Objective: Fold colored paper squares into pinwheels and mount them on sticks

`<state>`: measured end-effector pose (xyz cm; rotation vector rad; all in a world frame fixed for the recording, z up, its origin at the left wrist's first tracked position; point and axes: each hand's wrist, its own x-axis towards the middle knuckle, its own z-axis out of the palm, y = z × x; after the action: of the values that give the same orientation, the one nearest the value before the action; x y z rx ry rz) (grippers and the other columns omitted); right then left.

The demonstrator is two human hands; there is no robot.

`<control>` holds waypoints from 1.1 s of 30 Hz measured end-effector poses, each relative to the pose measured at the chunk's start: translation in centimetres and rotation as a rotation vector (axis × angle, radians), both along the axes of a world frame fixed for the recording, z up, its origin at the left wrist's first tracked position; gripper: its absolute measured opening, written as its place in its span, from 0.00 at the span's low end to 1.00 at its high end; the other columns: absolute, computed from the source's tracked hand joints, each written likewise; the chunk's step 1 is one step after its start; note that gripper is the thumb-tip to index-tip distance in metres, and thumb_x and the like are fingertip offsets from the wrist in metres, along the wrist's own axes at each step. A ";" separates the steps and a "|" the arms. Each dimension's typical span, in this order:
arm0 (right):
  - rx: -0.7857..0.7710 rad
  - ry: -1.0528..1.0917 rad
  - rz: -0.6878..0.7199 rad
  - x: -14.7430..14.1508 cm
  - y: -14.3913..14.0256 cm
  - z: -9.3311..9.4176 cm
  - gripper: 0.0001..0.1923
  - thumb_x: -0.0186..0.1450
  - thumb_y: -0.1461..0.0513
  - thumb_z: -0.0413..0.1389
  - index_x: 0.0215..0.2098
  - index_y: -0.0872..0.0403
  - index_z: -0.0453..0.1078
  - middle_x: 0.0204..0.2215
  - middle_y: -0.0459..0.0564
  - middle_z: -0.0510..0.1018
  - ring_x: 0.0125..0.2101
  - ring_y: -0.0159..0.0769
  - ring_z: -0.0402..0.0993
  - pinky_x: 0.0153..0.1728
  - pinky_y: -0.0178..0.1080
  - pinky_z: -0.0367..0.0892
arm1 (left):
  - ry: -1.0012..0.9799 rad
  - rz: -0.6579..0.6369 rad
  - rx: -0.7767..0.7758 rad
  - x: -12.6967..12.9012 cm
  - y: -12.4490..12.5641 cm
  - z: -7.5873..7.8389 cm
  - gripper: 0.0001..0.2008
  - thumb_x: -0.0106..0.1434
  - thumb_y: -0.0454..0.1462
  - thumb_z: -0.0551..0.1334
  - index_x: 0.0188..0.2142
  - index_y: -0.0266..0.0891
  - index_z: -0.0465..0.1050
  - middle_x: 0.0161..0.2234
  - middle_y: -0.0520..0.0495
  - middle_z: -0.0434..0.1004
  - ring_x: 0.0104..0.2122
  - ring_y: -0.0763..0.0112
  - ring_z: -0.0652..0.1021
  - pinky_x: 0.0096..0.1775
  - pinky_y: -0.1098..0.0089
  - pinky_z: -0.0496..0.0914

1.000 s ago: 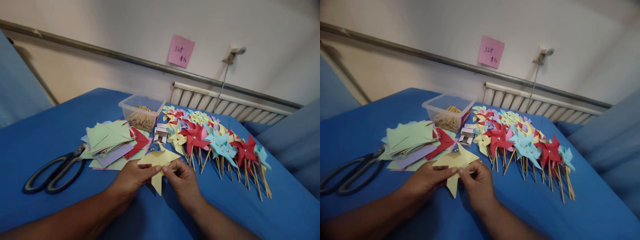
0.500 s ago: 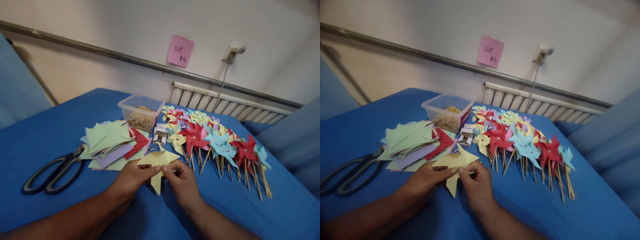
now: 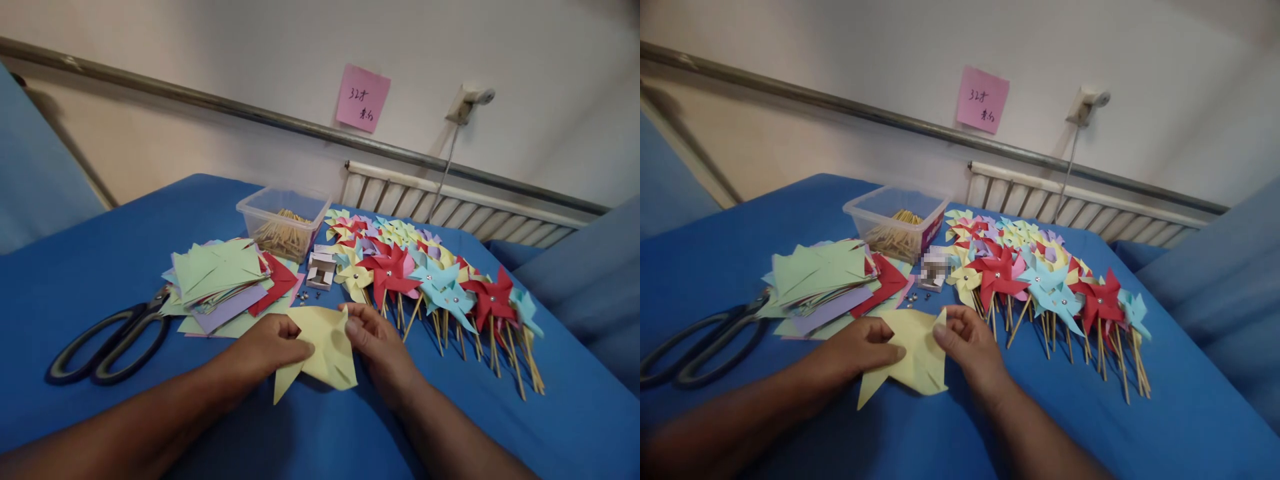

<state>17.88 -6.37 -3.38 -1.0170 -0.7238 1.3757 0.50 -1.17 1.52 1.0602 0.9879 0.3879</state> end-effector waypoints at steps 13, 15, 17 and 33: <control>0.021 0.073 -0.119 -2.6 0.2 -0.3 0.23 0.47 0.58 0.71 0.38 0.54 0.69 0.27 0.44 0.80 0.23 0.32 0.74 0.27 0.35 0.70 | 0.031 0.141 0.168 0.7 -0.9 -0.9 0.05 0.50 0.37 0.67 0.25 0.37 0.75 0.19 0.54 0.74 0.22 0.71 0.72 0.25 0.73 0.63; 0.023 0.105 -0.193 -2.7 0.6 -0.2 0.24 0.48 0.58 0.71 0.40 0.54 0.69 0.30 0.47 0.81 0.26 0.36 0.76 0.30 0.38 0.72 | -0.115 0.205 0.058 1.2 -1.3 -0.8 0.09 0.51 0.38 0.68 0.32 0.36 0.77 0.25 0.50 0.79 0.27 0.69 0.75 0.31 0.71 0.68; 0.032 0.122 -0.243 -2.7 0.8 -0.2 0.25 0.48 0.58 0.71 0.41 0.54 0.70 0.33 0.49 0.82 0.28 0.39 0.78 0.33 0.42 0.73 | -0.245 0.238 -0.033 1.6 -1.7 -0.8 0.14 0.52 0.37 0.69 0.39 0.35 0.77 0.33 0.46 0.82 0.33 0.66 0.77 0.37 0.68 0.70; 0.095 0.096 -0.218 -3.3 0.2 -0.1 0.24 0.54 0.57 0.68 0.46 0.53 0.68 0.35 0.50 0.81 0.33 0.40 0.78 0.36 0.42 0.73 | -0.372 0.373 -0.179 2.7 -2.1 -0.9 0.16 0.48 0.37 0.73 0.37 0.33 0.81 0.35 0.42 0.85 0.38 0.57 0.82 0.42 0.65 0.74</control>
<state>14.58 -6.14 -3.44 -0.9197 -0.5831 1.1827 3.17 -3.31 0.67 0.6093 0.8628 0.7585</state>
